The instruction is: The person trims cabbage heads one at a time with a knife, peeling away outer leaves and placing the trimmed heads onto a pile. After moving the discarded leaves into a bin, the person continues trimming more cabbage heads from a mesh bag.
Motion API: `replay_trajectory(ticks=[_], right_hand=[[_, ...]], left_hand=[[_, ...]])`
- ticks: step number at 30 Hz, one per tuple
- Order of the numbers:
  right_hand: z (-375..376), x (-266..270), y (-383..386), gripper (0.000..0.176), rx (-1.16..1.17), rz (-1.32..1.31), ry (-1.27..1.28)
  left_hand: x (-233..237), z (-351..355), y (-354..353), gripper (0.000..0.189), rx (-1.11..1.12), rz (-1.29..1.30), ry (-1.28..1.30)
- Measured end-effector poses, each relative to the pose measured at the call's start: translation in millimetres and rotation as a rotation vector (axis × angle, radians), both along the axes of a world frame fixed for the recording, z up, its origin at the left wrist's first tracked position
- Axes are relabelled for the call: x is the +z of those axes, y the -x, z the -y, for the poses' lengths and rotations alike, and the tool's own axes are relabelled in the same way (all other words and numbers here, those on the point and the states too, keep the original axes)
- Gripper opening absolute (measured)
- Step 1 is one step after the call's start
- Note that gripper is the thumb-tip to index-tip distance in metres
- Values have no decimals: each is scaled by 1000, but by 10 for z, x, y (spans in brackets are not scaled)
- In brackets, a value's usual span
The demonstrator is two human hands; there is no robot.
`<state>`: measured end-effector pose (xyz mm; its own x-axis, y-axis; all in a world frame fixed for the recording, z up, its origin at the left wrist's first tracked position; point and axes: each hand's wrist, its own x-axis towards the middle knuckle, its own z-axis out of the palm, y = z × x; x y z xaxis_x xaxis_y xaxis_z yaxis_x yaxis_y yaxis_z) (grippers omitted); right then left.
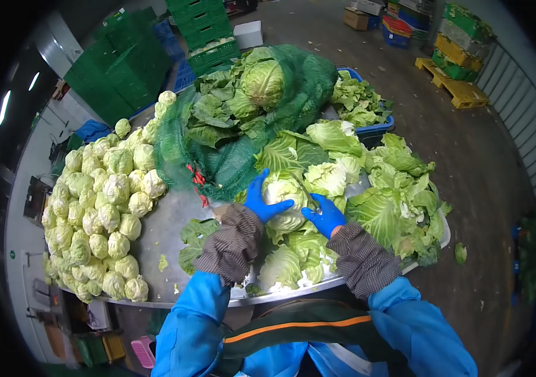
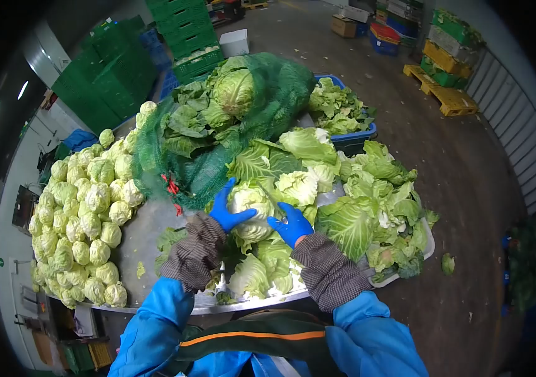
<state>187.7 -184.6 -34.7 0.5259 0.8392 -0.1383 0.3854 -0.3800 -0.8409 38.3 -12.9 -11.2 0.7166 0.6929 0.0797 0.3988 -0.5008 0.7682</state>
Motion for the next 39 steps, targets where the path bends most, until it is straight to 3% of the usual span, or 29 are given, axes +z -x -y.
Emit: replay_trajectory(ticks=[1, 4, 5, 7, 8, 9, 12, 14, 17, 18, 20, 21, 23, 24, 26, 28, 31, 33, 34, 37, 38, 39], right_hand=[[20, -54, 13, 65, -34, -17, -5], [36, -401, 43, 59, -142, -80, -90], [87, -501, 29, 59, -139, -103, -68], [188, -398, 39, 59, -126, -148, -24], [215, -313, 75, 60, -159, -144, -34], [207, -290, 76, 60, -154, -159, -101], [196, -192, 123, 61, -106, -136, -190], [118, 35, 149, 62, -35, -27, -113], [52, 262, -85, 59, -51, -251, -293], [-17, -112, -320, 55, -29, -403, -238], [-60, -81, -515, 52, -6, -716, -166], [-72, -36, -517, 53, -29, -675, -66], [-143, 25, -430, 55, -118, -621, 114], [-175, 29, -384, 56, -186, -602, 193], [-111, -199, -363, 58, -164, -211, 55], [71, -155, -200, 53, -190, 155, -88], [361, 340, 3, 56, -61, -8, 105], [426, 252, 39, 67, -53, -55, 90], [437, 187, 5, 75, -77, -70, 56], [489, -86, -181, 87, -70, -87, 49], [486, -58, -241, 86, -37, -109, 99], [497, -25, -291, 85, -5, -128, 146]], left_hand=[[5, 6, -74, 103, -46, -82, -117], [-316, -239, -233, 95, -138, 17, 95], [-351, -304, -237, 100, -92, 99, 409], [-564, -499, -189, 92, -28, 236, 634], [-775, -641, -155, 79, -45, 343, 746], [-590, -606, -112, 68, -167, 404, 871], [-783, -409, -19, 60, -4, 580, 1306], [21, 173, 39, 63, 146, 575, 1648], [631, 527, 341, 70, 387, 261, 1566], [585, 538, 491, 76, 255, 202, 1324], [489, 435, 796, 88, -8, 88, 831], [372, 368, 821, 92, -23, 116, 290], [289, 311, 635, 91, -126, 214, 40], [115, 312, 618, 91, -159, 178, 77], [-233, 289, 576, 90, -219, 111, 146], [-267, 362, 531, 94, -99, 213, 320], [-235, 506, 339, 94, 47, 168, 379], [-82, 707, 171, 85, 51, 138, 399], [-53, 781, 149, 93, 32, 61, 365], [485, 824, 13, 106, -108, -348, -33], [376, 776, -17, 114, -87, -358, -271], [177, 703, -73, 113, -120, -236, -249]])
